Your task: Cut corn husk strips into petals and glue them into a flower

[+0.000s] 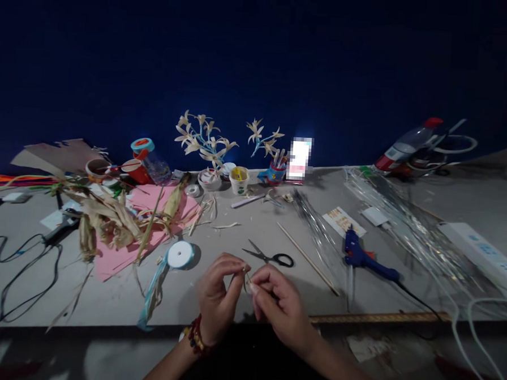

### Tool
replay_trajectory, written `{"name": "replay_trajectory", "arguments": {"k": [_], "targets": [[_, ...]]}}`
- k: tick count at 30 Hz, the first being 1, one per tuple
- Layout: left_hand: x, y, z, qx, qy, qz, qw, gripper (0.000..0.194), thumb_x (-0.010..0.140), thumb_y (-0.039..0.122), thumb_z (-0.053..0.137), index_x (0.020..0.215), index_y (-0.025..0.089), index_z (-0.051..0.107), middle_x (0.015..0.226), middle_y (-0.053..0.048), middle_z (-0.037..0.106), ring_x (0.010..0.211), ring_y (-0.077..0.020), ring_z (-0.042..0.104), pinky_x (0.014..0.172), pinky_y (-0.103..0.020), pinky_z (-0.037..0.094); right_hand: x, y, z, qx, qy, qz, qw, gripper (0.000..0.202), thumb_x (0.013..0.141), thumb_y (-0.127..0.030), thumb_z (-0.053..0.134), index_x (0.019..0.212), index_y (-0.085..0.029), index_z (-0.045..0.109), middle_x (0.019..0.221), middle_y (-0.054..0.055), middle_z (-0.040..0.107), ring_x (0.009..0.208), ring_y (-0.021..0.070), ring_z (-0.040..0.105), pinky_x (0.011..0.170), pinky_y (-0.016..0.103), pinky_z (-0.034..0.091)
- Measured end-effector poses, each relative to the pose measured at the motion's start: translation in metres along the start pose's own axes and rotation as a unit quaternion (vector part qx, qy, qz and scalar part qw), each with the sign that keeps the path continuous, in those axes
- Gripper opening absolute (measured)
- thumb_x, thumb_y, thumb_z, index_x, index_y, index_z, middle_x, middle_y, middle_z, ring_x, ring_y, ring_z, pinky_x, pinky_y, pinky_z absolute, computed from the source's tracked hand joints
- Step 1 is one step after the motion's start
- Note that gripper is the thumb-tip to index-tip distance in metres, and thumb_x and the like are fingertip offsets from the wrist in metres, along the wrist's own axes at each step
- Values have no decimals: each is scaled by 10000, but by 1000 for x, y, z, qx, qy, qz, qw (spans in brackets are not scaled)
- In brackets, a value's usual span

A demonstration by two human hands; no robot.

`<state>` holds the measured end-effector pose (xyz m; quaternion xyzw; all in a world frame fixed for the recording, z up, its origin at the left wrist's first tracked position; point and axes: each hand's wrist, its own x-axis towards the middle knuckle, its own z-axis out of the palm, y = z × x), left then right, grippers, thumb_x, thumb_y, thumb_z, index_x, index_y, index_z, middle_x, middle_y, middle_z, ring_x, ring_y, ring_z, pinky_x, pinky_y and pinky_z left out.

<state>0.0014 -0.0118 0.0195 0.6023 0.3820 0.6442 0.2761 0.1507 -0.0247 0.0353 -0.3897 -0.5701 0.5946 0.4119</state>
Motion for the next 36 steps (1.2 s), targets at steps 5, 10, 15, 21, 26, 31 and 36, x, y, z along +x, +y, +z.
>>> {"name": "replay_trajectory", "arguments": {"k": [5,10,15,21,26,31,36], "targets": [[-4,3,1,-43,2,-47,998,167,898,67,606,954,207,678,857,-49,683,842,-176,641,721,-298,531,0,4,2,-34,6,-36,999,212,1010,-389,467,919,-204,521,620,-52,510,533,104,498,538,223,409],[-5,4,5,-96,14,-114,989,90,906,121,630,905,201,672,858,-38,672,851,-164,643,742,-278,533,1,6,4,-37,18,-29,999,220,1008,-398,475,898,-214,523,622,-42,542,543,115,529,523,217,422],[-8,2,5,-125,18,-164,978,48,900,162,651,876,194,677,875,-44,671,862,-168,644,772,-286,531,0,7,5,-28,30,-30,999,226,1002,-406,487,890,-213,524,616,-41,548,541,109,525,527,212,437],[-10,1,3,-133,20,-168,977,31,894,189,660,881,185,688,884,-61,665,885,-188,633,790,-308,528,1,4,4,-27,32,-19,999,247,996,-426,497,886,-207,521,608,-42,555,534,104,531,514,201,438],[-11,1,4,-147,26,-204,968,50,893,217,666,867,177,683,905,-67,660,883,-189,631,792,-304,528,1,6,3,-29,31,-8,999,253,994,-435,500,888,-205,516,609,-41,558,531,109,534,511,210,425],[-10,0,6,-179,29,-229,956,56,881,226,682,846,183,677,908,-61,647,894,-180,614,816,-297,512,2,9,2,-32,34,-2,999,245,995,-432,501,891,-211,500,605,-45,558,539,110,527,507,210,391],[-7,0,8,-215,35,-262,940,88,847,242,715,804,179,669,894,-54,623,877,-174,595,805,-281,493,3,9,2,-28,21,5,999,268,993,-453,493,867,-215,486,610,-46,557,535,111,528,516,215,391]]}}
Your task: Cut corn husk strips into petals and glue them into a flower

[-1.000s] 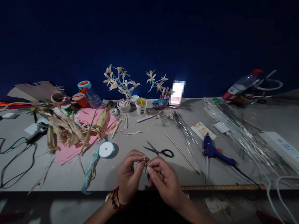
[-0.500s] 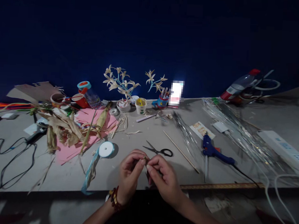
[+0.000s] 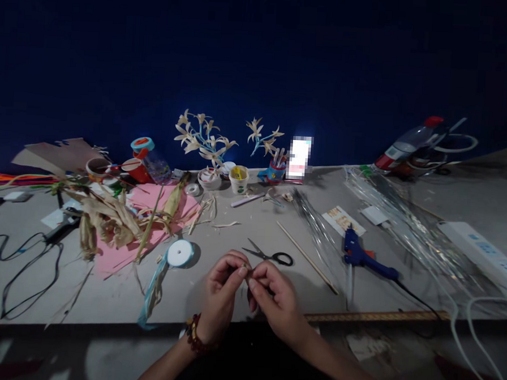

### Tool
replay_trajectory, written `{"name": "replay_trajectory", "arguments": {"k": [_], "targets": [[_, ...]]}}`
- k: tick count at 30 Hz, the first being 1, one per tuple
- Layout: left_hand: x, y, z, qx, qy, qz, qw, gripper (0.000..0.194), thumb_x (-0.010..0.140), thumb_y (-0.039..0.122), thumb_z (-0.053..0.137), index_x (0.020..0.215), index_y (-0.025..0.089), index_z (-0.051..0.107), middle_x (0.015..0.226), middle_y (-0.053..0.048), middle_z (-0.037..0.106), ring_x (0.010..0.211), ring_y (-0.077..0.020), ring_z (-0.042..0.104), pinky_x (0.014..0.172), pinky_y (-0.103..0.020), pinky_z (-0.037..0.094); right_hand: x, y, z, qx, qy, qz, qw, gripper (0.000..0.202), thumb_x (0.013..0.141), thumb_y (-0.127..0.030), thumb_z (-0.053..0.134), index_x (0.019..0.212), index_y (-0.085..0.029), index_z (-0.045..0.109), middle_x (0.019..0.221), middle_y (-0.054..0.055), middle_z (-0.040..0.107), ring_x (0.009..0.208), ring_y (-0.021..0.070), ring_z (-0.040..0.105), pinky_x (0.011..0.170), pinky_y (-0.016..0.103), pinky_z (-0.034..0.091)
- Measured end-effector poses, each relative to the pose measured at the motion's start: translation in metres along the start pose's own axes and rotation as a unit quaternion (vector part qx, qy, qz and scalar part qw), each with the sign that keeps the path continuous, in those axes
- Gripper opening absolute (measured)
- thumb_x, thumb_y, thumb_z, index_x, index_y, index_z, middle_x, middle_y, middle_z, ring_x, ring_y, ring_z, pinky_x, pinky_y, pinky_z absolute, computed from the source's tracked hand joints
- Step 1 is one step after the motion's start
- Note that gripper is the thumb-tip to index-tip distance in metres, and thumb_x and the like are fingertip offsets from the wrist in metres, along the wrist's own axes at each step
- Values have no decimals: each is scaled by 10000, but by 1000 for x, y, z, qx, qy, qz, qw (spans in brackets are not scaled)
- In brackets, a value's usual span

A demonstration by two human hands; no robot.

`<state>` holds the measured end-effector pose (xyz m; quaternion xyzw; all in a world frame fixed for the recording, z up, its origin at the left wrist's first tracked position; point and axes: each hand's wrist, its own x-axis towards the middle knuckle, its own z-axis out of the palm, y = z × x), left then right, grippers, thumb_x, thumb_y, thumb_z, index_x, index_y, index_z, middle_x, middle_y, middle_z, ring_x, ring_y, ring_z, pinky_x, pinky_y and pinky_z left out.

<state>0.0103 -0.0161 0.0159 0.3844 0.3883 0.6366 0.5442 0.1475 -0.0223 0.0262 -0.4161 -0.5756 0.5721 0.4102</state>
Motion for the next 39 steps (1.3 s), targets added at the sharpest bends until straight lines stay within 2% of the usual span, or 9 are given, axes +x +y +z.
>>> {"name": "replay_trajectory", "arguments": {"k": [8,15,19,22,26,28,31,35,39], "targets": [[2,2,7,-33,20,-52,998,170,786,280,768,744,166,649,856,-42,599,821,-155,581,730,-245,502,1,1,-2,13,-11,6,1000,273,996,-454,496,867,-213,486,615,-40,592,546,107,541,548,221,400],[2,5,10,-58,12,-113,992,246,778,351,766,770,162,608,878,-36,551,604,-97,513,372,-144,394,2,6,-3,32,-13,20,999,294,990,-481,504,874,-211,499,631,-27,612,541,109,552,516,212,401],[1,4,10,-73,-3,-141,987,260,781,368,757,785,167,593,916,-19,537,529,-64,479,317,-141,367,1,10,0,48,-8,24,999,294,982,-487,514,872,-216,495,637,-30,614,540,112,559,523,210,427],[3,5,8,-65,-24,-137,988,223,803,343,743,784,169,604,898,-8,534,531,-58,462,365,-153,369,2,7,-5,-4,-16,7,1000,252,992,-446,498,880,-220,509,655,-26,622,560,120,575,543,220,436],[7,15,3,-28,-78,-120,989,193,800,291,762,746,154,638,825,-31,561,788,-142,545,704,-236,478,8,-10,-31,-187,-7,-76,979,198,921,-382,618,819,-212,611,662,-14,608,591,136,556,578,250,424],[8,23,1,-17,-122,-150,981,196,798,298,767,741,156,645,797,-36,574,799,-156,540,756,-263,454,13,-22,-47,-182,-3,-82,980,166,918,-363,625,867,-207,655,684,-2,622,605,145,564,568,253,421],[9,31,-1,-8,-171,-217,961,203,778,322,786,752,164,662,767,-35,591,748,-157,536,732,-271,436,21,-37,-63,-112,-80,-61,989,163,939,-335,610,988,-208,698,830,28,688,756,169,638,668,270,477],[8,36,-4,9,-207,-278,938,220,734,344,821,748,163,696,729,-25,607,705,-145,530,722,-265,426,30,-48,-68,-71,-206,-53,975,187,933,-355,629,959,-211,746,924,39,714,858,180,655,783,302,497],[9,40,-5,17,-229,-315,921,246,703,358,840,767,150,725,712,-18,621,685,-128,525,699,-244,408,34,-44,-68,-50,-251,-64,965,172,911,-347,675,944,-202,762,906,44,734,859,175,664,795,301,497]]}}
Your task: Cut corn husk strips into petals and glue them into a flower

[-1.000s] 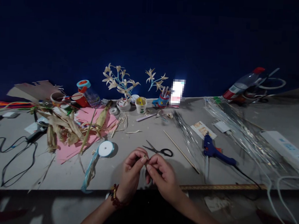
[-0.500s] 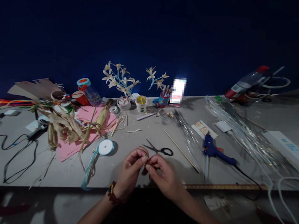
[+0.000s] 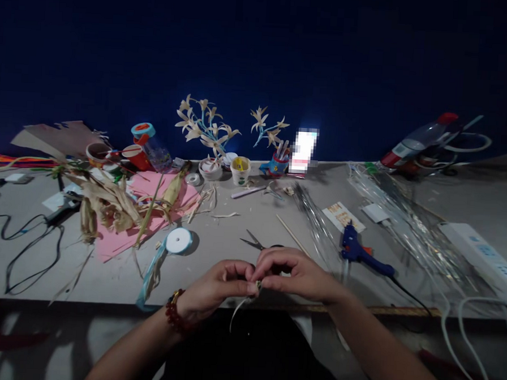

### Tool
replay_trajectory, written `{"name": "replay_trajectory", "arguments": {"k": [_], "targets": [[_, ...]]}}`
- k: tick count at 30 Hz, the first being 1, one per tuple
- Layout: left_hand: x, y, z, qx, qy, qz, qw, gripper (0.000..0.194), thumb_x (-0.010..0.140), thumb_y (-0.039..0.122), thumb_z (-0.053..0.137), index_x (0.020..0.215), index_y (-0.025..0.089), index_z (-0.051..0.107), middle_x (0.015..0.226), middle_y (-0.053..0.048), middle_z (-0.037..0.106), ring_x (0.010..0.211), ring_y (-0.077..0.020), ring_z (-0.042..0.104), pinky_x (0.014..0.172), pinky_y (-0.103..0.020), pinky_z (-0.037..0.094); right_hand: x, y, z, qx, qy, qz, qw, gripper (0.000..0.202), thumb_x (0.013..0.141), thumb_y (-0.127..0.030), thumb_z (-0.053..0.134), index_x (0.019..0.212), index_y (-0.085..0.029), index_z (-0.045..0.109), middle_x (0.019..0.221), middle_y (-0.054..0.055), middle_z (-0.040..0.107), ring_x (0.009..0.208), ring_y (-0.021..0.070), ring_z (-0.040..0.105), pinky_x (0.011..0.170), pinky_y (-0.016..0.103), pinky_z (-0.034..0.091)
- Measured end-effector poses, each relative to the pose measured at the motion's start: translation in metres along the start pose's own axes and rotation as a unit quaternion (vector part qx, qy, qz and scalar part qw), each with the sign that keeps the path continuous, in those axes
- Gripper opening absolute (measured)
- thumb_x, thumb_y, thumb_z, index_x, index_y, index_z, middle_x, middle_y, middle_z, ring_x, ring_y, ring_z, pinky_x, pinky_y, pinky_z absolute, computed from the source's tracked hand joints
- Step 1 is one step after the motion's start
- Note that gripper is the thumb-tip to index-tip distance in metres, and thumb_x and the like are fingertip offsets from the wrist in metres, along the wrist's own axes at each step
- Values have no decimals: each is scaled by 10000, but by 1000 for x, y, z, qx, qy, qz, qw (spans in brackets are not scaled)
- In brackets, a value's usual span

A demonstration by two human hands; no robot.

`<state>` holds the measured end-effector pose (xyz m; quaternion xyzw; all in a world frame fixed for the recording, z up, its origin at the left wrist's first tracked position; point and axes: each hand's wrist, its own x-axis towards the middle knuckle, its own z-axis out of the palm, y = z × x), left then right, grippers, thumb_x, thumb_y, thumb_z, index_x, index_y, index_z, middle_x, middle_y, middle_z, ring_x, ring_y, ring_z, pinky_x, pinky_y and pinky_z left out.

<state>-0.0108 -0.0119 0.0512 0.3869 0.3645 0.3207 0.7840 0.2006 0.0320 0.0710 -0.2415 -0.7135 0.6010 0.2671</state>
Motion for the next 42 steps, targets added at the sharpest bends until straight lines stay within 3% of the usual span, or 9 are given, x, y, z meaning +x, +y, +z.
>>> {"name": "replay_trajectory", "arguments": {"k": [7,22,27,31,35,38,42], "targets": [[-3,12,6,-28,-15,-57,998,288,649,346,871,718,118,711,687,-21,646,665,-108,545,703,-221,414,-2,11,5,16,13,-36,999,135,857,-310,759,875,-177,775,829,55,754,762,157,666,715,263,494],[-3,6,6,-52,-12,-48,997,293,668,339,869,722,135,665,684,4,647,652,-97,556,702,-222,416,-3,8,10,-44,51,-100,993,61,852,-202,695,797,-176,696,747,24,681,681,138,610,656,251,468],[-6,8,6,79,5,62,995,190,809,329,764,797,152,695,798,-20,658,784,-142,590,768,-261,441,-4,20,12,-35,78,-77,993,68,828,-219,666,772,-180,662,723,10,629,657,138,571,628,254,445],[-6,9,7,209,47,195,957,101,881,257,686,857,164,715,913,-65,699,907,-186,633,871,-314,457,-3,23,12,-30,106,-52,993,97,818,-235,656,738,-185,633,697,3,596,640,142,541,608,258,425],[-4,2,11,298,101,271,910,55,872,212,694,836,171,701,879,-64,705,879,-187,645,846,-318,481,-1,20,14,-42,127,-52,990,102,809,-228,638,718,-193,606,680,-5,584,623,139,526,598,257,420],[-2,-3,14,337,138,299,882,49,879,163,661,835,178,675,847,-50,700,868,-179,636,846,-315,476,-1,18,18,-72,160,-63,982,98,808,-210,625,716,-199,593,672,-10,571,617,138,523,597,259,417],[-1,-7,16,300,148,266,904,79,898,168,618,820,181,623,825,-35,663,809,-164,620,773,-291,479,-2,17,21,-104,198,-80,971,91,817,-189,619,730,-201,595,668,-19,559,600,129,516,584,252,407]]}}
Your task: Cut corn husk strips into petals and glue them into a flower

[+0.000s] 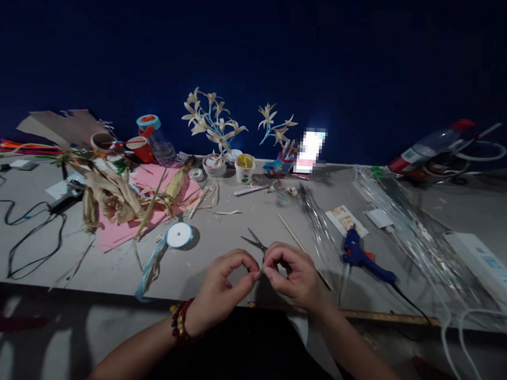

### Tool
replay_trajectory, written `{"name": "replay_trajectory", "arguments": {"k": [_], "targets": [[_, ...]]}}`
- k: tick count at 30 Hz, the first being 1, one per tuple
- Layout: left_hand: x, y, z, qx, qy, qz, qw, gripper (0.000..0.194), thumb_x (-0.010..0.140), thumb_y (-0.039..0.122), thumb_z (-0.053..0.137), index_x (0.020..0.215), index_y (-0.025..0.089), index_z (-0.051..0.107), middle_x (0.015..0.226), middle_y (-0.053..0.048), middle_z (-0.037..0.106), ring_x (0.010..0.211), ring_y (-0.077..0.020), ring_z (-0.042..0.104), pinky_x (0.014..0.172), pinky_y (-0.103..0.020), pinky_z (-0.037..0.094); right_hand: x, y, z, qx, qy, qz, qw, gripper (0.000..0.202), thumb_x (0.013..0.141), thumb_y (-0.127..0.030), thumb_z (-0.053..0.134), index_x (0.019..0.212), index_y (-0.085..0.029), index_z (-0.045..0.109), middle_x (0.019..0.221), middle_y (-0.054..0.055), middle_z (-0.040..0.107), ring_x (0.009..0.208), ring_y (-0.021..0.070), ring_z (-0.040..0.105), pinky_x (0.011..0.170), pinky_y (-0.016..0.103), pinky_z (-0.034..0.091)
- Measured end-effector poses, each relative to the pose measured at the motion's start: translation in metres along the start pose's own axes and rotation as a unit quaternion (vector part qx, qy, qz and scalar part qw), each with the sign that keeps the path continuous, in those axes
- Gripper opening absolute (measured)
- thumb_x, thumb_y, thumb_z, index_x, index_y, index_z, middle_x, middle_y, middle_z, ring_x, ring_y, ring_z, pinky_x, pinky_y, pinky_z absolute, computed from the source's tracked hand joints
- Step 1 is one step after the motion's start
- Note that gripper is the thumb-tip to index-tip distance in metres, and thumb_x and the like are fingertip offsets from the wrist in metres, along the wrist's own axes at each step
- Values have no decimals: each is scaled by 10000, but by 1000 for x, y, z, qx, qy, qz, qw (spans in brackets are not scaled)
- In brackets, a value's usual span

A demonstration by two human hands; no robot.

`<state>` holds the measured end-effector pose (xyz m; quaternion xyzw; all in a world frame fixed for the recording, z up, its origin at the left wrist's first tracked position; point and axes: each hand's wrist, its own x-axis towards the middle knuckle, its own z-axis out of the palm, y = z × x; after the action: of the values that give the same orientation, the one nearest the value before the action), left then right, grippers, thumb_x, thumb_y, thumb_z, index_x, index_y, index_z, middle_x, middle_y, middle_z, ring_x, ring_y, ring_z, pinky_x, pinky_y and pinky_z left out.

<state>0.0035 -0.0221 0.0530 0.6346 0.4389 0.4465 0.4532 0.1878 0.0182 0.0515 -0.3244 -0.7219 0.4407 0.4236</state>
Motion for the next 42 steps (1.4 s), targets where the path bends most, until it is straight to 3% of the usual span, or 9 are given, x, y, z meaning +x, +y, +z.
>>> {"name": "replay_trajectory", "arguments": {"k": [13,18,22,27,31,33,36,39,42], "targets": [[-3,6,0,41,24,39,998,93,919,156,573,830,182,586,817,-31,626,798,-160,591,753,-285,458,-7,9,6,124,7,103,987,182,837,-361,722,784,-201,655,700,4,623,603,139,552,552,257,438],[-3,5,0,57,18,55,997,71,911,153,587,846,176,604,821,-38,622,814,-168,580,763,-295,449,-4,4,5,116,-8,89,989,165,844,-322,694,759,-200,624,686,-9,581,622,134,523,576,252,417],[1,3,-4,-39,-14,-21,999,83,907,241,639,870,167,643,864,-46,655,845,-170,594,801,-297,456,-1,2,3,98,-15,89,991,194,858,-358,658,765,-196,605,691,-8,561,632,139,504,582,258,406],[9,-4,-7,-210,-47,-166,962,223,846,372,723,849,152,683,844,-38,682,814,-158,597,781,-277,461,-2,8,5,107,-20,85,990,235,873,-405,644,776,-194,604,676,-14,541,610,131,477,570,252,395],[11,-6,-6,-244,-82,-201,945,235,801,369,765,811,152,676,777,-27,693,778,-156,621,802,-290,477,-5,10,5,131,-23,96,986,248,876,-421,642,786,-194,598,705,-5,553,618,138,510,581,263,424],[9,-4,-4,-194,-70,-170,964,194,835,338,727,801,157,666,777,-31,694,768,-159,624,791,-295,481,-6,11,5,123,-20,95,988,233,875,-410,640,791,-196,601,712,-5,555,631,142,520,594,266,428],[6,-1,-1,-25,-7,-40,999,110,884,257,650,815,172,664,808,-50,686,795,-181,621,779,-311,475,-7,11,6,81,8,83,993,209,873,-392,634,793,-202,604,700,-8,554,643,147,512,595,264,420],[4,1,2,96,40,69,992,89,898,188,594,834,185,655,795,-59,669,796,-196,614,752,-322,469,-8,13,11,63,46,78,994,203,880,-388,629,795,-207,594,692,-11,551,631,147,507,584,263,423],[4,2,5,123,56,98,986,110,903,156,560,820,189,623,763,-50,644,762,-190,598,713,-313,461,-10,17,16,91,62,88,990,202,889,-387,633,807,-209,587,690,-19,547,601,134,511,564,252,422]]}}
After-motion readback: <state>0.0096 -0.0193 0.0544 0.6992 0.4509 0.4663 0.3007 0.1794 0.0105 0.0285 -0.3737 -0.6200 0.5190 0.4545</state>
